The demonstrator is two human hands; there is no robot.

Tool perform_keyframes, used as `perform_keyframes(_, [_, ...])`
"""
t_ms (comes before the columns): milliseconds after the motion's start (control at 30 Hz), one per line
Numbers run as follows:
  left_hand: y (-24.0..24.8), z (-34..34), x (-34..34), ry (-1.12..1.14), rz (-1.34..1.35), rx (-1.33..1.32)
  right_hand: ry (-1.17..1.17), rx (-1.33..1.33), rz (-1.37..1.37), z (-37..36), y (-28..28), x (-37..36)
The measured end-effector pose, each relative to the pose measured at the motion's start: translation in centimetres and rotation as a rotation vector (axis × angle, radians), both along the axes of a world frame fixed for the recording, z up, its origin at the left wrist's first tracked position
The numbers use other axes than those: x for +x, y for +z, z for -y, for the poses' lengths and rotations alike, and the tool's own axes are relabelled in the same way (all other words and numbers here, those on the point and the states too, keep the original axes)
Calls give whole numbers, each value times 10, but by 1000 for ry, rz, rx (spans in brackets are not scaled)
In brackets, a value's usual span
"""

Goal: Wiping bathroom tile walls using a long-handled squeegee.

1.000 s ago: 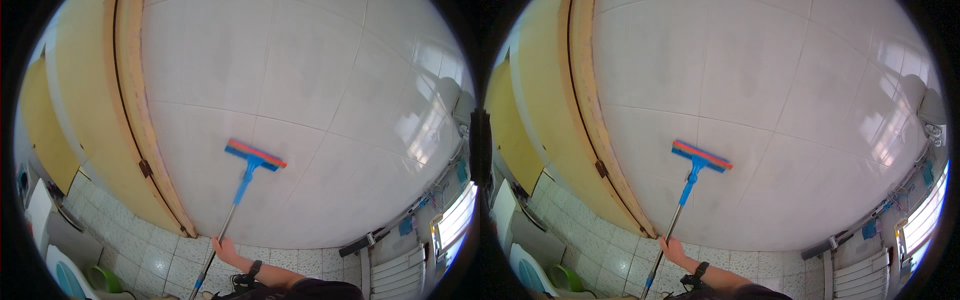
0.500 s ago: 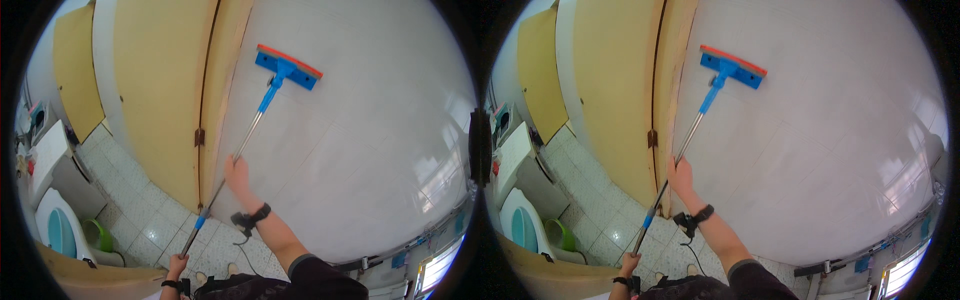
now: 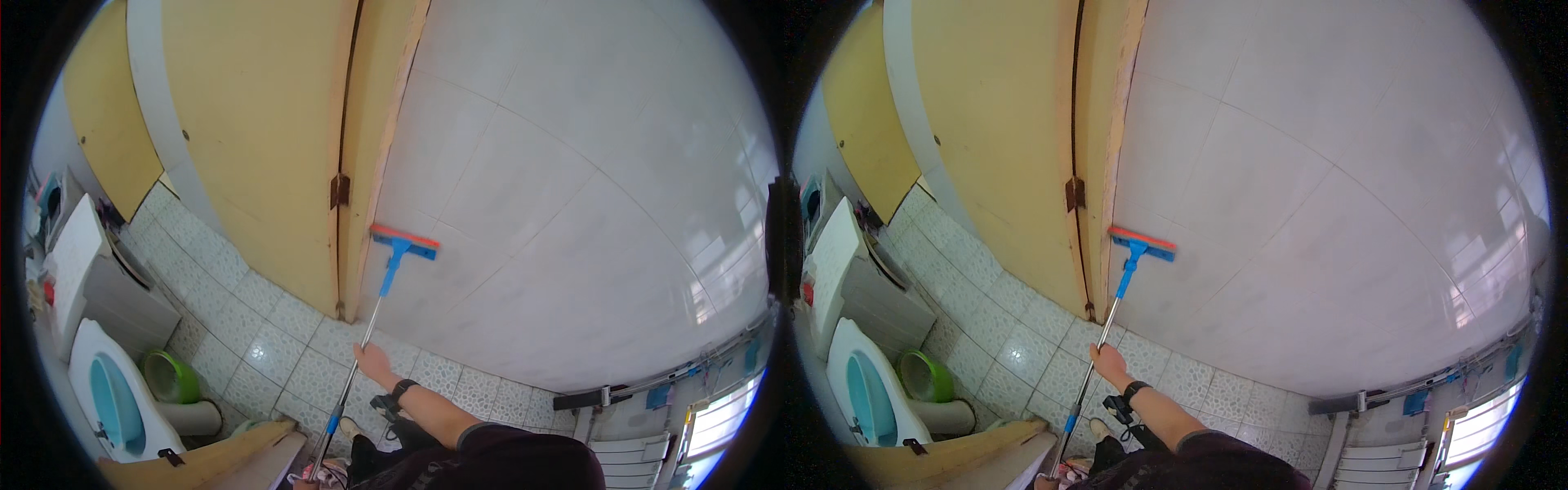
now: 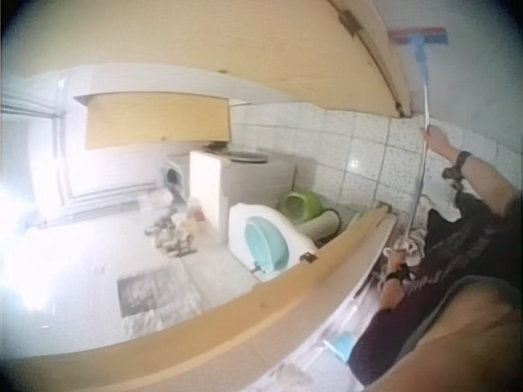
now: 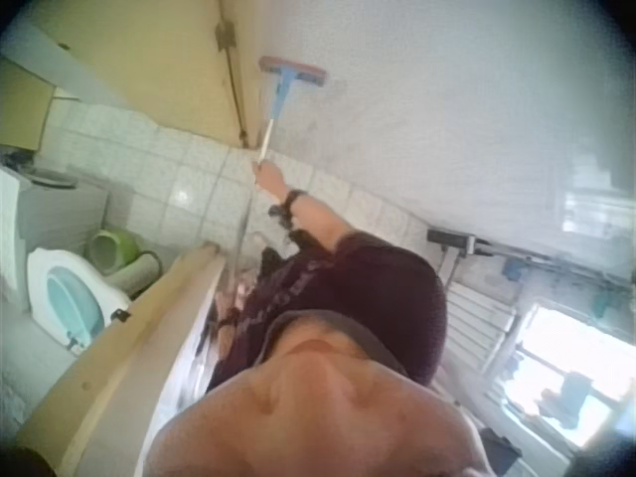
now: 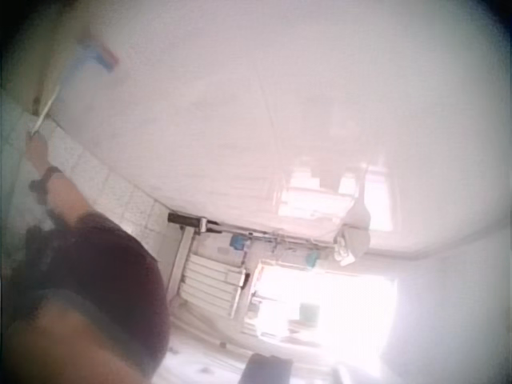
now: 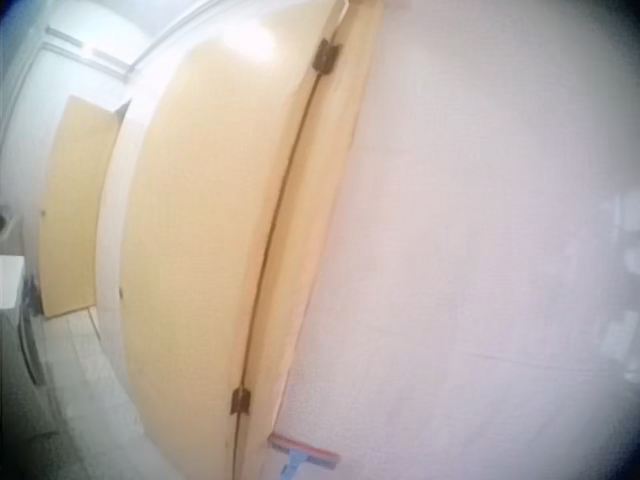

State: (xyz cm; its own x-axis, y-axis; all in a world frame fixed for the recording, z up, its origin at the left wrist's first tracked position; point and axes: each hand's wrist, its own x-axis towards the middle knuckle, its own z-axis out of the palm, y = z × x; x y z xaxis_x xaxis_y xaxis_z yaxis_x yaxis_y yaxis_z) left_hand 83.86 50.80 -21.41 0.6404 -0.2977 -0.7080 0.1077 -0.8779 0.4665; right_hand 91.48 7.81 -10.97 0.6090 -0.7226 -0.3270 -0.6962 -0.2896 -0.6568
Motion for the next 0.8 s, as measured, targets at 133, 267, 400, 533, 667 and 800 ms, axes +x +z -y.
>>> perform_keyframes(133, [6,-14,-3,24,-2,37,-73,32,18,-9,-28,-5])
perform_keyframes(267, [-7,-13,17,-89,208,180,-144,-89,241,-11,13,-7])
perform_keyframes(400, [-24,40,64,-36,202,23,-278,-200,462,13,113,-17])
perform_keyframes(533, [56,171,87,-189,312,-226,-398,-207,651,64,198,-47])
perform_keyframes(667, [20,168,81,-259,188,-188,-381,-226,602,63,193,-55])
perform_keyframes(800, [-37,87,64,-454,152,120,-320,-192,261,33,101,-70])
